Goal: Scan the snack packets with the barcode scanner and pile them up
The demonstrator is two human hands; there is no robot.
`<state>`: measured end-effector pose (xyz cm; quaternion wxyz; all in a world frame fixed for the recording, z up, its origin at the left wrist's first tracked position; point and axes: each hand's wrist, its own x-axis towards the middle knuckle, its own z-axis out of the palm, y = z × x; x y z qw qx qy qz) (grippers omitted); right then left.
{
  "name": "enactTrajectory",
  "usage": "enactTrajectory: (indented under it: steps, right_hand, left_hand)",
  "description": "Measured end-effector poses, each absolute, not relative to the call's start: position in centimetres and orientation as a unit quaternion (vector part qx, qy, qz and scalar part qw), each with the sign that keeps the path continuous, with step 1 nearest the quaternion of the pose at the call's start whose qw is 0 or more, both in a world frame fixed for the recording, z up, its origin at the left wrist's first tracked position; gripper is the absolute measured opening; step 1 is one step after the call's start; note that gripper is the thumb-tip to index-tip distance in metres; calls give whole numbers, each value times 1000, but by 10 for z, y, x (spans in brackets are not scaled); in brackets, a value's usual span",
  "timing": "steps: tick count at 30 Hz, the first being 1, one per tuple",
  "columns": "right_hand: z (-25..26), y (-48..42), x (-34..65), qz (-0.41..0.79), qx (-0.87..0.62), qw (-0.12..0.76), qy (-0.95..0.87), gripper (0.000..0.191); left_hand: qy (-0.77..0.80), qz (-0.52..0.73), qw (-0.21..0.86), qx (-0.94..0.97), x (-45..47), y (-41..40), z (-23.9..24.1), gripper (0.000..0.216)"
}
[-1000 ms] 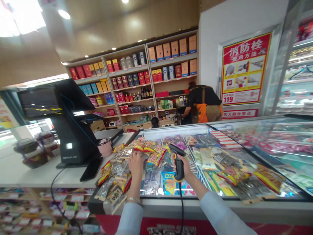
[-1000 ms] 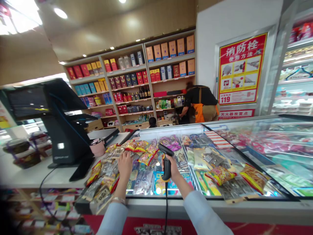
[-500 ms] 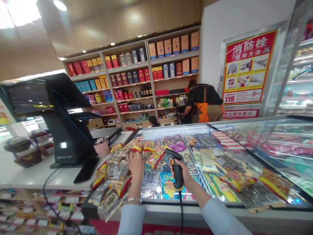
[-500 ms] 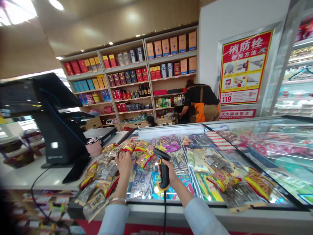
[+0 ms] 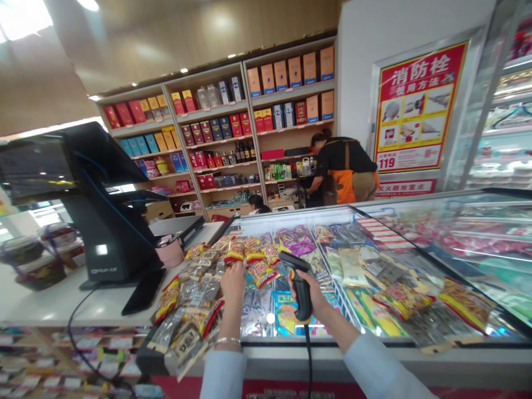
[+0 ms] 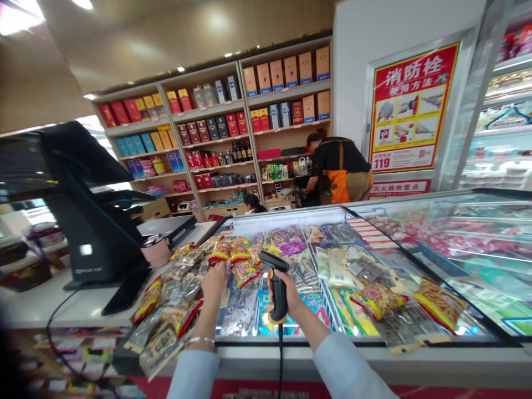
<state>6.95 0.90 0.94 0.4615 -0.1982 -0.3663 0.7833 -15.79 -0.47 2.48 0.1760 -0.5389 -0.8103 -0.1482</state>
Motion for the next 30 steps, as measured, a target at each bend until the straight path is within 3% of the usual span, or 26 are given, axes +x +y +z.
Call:
enactTrajectory:
  steps: [5,8,14,30]
  right_hand:
    - [11,9,69,785,-199,465,-358,34]
    - [12,8,69,793,-200,448,-361,35]
    - [9,5,73,820,-210,389,-363,33]
    - [3,8,71,829,-179,378,-372,34]
  left_hand:
    - [-799,-340,154,-471,-159,-4,26,41]
    - [-777,-391,159,-466,-159,-3,23,45]
    - [-760,-409,180,-471,-156,-2,20,43]
    - [-767,-384,197,-474,-155,-2,19,42]
